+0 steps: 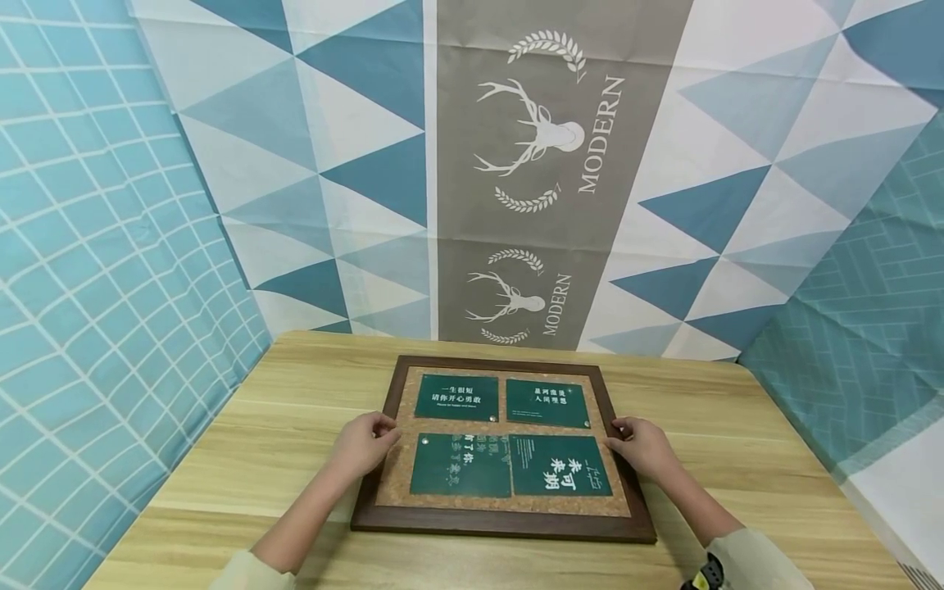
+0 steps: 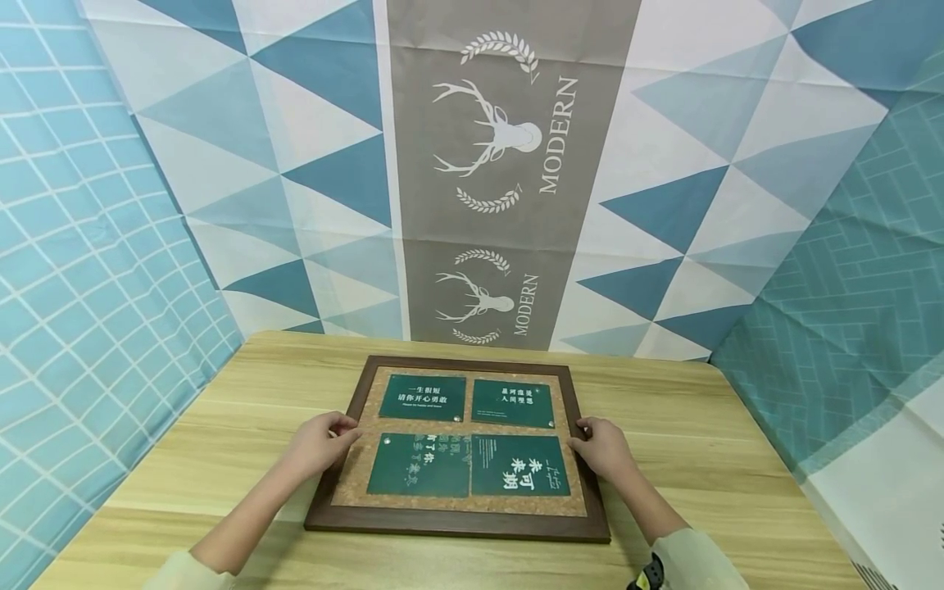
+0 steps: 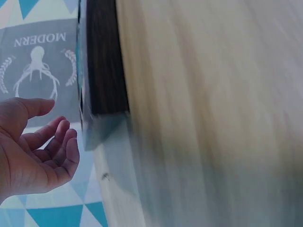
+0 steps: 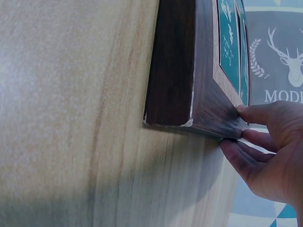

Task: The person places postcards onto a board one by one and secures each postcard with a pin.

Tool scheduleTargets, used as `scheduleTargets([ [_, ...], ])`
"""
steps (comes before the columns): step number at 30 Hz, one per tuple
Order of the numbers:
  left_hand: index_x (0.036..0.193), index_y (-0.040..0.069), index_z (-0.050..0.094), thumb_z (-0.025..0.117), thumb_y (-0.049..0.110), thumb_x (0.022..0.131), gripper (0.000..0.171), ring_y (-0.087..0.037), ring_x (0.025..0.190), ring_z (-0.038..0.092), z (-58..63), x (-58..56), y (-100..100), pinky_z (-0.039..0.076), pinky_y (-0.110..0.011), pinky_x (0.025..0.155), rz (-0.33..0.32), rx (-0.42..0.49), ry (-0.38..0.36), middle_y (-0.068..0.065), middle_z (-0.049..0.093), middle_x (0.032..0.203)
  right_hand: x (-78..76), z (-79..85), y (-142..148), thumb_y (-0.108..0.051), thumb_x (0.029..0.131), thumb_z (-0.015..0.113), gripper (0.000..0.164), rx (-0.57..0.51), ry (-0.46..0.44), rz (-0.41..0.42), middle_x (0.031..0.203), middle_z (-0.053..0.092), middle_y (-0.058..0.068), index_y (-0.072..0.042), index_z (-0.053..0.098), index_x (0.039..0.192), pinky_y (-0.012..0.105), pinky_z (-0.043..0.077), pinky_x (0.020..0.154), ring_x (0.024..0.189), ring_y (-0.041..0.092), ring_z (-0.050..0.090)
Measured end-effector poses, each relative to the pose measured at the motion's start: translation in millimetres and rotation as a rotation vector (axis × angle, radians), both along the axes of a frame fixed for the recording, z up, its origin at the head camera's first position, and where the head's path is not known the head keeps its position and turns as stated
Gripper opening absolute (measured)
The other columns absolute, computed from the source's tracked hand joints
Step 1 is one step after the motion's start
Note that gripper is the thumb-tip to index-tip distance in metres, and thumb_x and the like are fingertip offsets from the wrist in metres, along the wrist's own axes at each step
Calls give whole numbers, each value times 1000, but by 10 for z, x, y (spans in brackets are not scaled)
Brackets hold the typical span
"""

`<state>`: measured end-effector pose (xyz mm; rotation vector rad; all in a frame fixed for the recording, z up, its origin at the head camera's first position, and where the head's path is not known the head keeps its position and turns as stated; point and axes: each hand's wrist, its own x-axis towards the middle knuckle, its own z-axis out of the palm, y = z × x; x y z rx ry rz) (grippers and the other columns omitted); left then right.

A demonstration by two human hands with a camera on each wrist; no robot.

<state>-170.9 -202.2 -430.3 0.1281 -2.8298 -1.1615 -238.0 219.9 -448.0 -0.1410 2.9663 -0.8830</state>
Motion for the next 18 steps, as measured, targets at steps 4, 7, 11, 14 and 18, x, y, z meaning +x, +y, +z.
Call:
scheduleTargets([
  [4, 100, -3, 66, 62, 17, 89, 23, -14, 64, 51, -16, 6, -114, 42, -26, 53, 2, -12, 0, -8, 63, 80, 1, 1, -3, -16, 86, 66, 45, 0, -2, 0, 102, 64, 22, 11, 55, 120, 34, 51, 62, 85, 26, 61],
  [7, 101, -4, 65, 61, 17, 89, 24, -14, 64, 52, -27, 4, -193, 42, -27, 54, 6, -19, -11, -9, 63, 82, 0, -1, -1, -16, 87, 65, 45, 0, 1, 2, 102, 64, 21, 11, 56, 120, 33, 51, 61, 84, 26, 61],
  [11, 103, -5, 64, 59, 18, 90, 27, -15, 68, 55, -42, -4, -281, 45, -29, 56, 7, -54, -26, -10, 64, 85, 3, -4, 4, -16, 86, 65, 44, -4, 6, 5, 102, 64, 21, 11, 56, 120, 34, 51, 61, 84, 26, 61],
  [14, 105, -7, 63, 58, 17, 90, 29, -15, 67, 56, -44, -9, -336, 46, -30, 57, 1, -98, -22, -11, 64, 87, 3, -7, 5, -16, 86, 66, 44, -4, 8, 5, 101, 64, 21, 11, 56, 120, 34, 51, 61, 84, 26, 61],
  [18, 106, -10, 62, 56, 15, 90, 30, -14, 62, 54, -41, -15, -402, 44, -28, 55, -5, -160, -12, -15, 63, 88, 3, -9, 1, -16, 86, 66, 44, -5, 6, -1, 102, 64, 21, 11, 56, 120, 34, 51, 62, 85, 26, 61],
])
